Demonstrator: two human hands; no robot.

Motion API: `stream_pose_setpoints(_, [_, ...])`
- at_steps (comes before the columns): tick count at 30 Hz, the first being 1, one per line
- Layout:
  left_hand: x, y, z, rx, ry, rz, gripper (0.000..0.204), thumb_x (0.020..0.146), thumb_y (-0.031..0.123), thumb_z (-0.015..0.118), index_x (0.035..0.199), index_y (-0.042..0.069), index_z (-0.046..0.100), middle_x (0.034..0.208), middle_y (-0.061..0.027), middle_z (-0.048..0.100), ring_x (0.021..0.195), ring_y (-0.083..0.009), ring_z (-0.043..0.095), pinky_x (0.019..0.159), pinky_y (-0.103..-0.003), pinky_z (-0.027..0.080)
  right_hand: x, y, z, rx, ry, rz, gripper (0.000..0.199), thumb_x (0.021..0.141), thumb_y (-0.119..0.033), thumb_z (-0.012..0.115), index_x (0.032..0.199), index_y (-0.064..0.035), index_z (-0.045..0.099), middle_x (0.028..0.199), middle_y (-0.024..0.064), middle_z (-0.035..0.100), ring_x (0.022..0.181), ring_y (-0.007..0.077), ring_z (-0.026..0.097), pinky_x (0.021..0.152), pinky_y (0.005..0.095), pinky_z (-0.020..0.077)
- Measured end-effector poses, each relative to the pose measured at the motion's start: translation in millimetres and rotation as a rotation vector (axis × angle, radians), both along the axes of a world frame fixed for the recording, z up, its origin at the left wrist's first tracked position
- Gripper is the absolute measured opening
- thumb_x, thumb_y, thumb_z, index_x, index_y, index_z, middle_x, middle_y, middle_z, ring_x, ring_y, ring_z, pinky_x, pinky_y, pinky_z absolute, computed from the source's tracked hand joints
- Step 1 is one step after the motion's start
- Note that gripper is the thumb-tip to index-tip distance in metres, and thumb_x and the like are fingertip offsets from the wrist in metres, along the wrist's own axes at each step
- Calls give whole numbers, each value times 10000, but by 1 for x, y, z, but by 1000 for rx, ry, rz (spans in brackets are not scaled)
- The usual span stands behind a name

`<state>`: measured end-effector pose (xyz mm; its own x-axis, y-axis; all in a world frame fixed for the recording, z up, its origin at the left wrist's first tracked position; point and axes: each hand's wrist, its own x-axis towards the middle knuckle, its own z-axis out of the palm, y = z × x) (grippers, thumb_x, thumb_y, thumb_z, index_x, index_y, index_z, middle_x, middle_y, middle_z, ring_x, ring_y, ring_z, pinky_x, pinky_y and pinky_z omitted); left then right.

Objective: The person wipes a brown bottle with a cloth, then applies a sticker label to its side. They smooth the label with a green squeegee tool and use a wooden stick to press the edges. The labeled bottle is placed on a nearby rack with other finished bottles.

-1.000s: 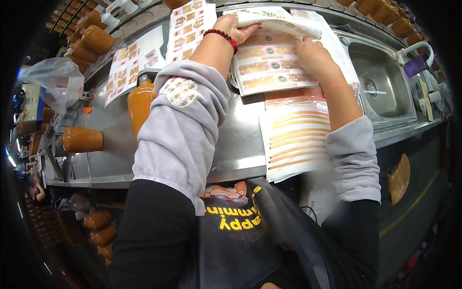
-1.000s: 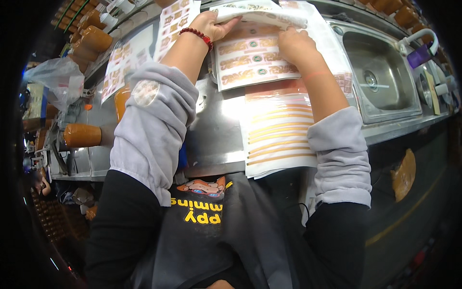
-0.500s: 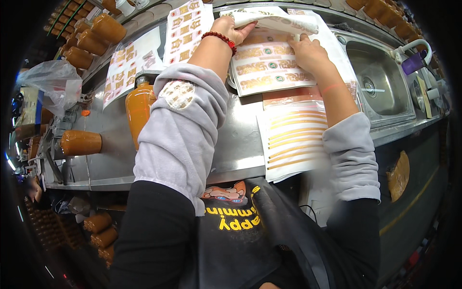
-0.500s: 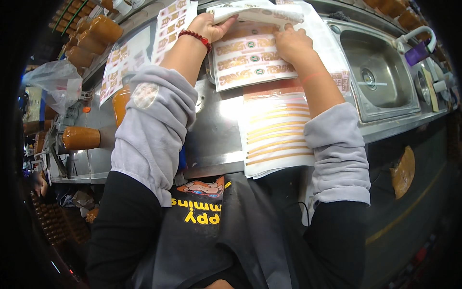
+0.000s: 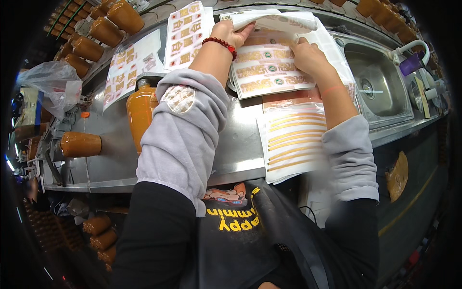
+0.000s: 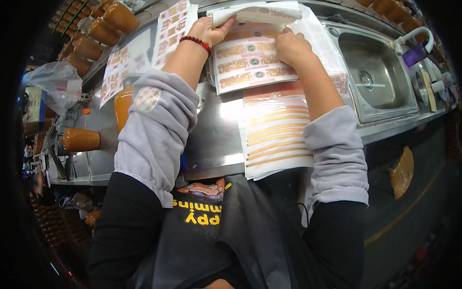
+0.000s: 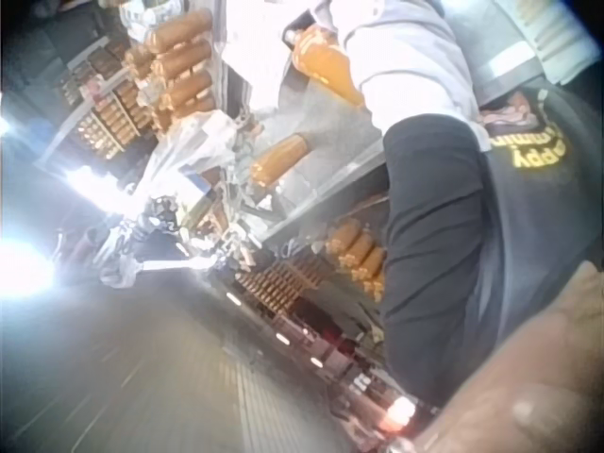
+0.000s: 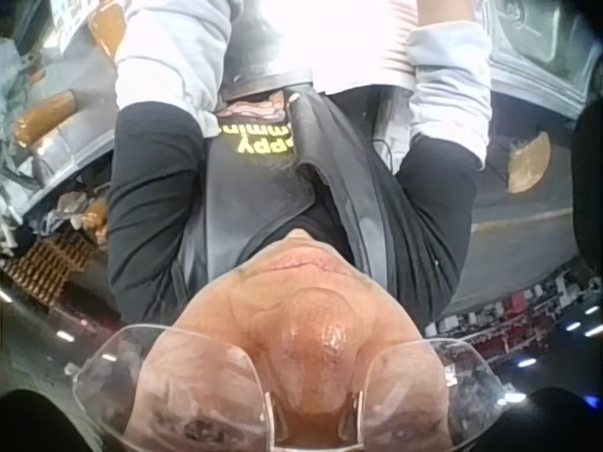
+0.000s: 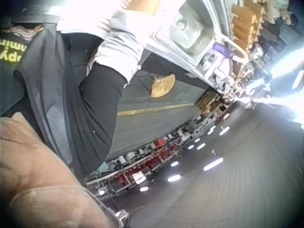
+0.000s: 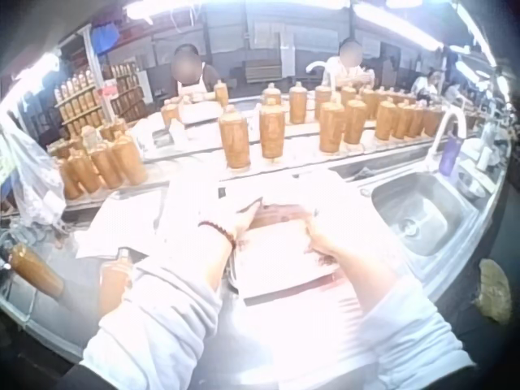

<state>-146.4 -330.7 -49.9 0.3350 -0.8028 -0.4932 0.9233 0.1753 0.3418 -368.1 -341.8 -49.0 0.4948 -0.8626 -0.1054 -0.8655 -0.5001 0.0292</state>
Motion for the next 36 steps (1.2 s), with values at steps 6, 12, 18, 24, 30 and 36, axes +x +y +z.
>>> stream_pose_setpoints(6, [-1,1,1,30,-55,4,341,1044,17,280,1317,-131,420,1278,-307,562,1123,-467,621,949,-551,585,-21,-32,3,496,-792,-247,346,986,-285,558,1230,-46,611,1115,175,670,931,296,683,670,388,550])
stream_pose_setpoints(12, [-6,3,2,0,-113,-56,347,1049,31,271,1334,-111,410,1294,-292,560,1129,-457,621,957,-556,579,-34,-52,4,1111,-1681,-432,550,970,-473,628,1306,-58,500,1069,229,647,861,304,703,501,270,491])
stream_pose_setpoints(18, [-4,8,11,10,-80,-18,360,1054,48,254,1344,-80,424,1303,-282,560,1136,-450,620,947,-534,586,-26,-66,1,1193,-1830,-404,541,1012,-447,557,1330,-18,472,1205,249,600,948,326,682,544,293,512])
stream_pose_setpoints(24, [-3,6,16,-12,-23,6,361,1068,83,256,1353,-61,424,1305,-267,559,1125,-438,624,915,-526,603,-25,-37,11,987,-1479,-492,388,1027,-345,474,1163,5,571,1013,154,661,790,197,655,499,282,481])
stream_pose_setpoints(30, [5,1,10,-24,54,42,346,1079,118,277,1349,-33,432,1290,-251,562,1104,-421,633,866,-483,636,-15,11,30,775,-815,-208,346,960,-258,498,1159,-5,625,995,58,648,753,112,593,513,245,439])
stream_pose_setpoints(36, [-2,4,15,2,42,33,324,1071,99,309,1331,-28,455,1260,-240,579,1085,-413,643,848,-472,640,-36,-4,34,712,-986,-235,491,941,-283,591,1345,-8,539,1170,92,686,858,109,620,534,212,460])
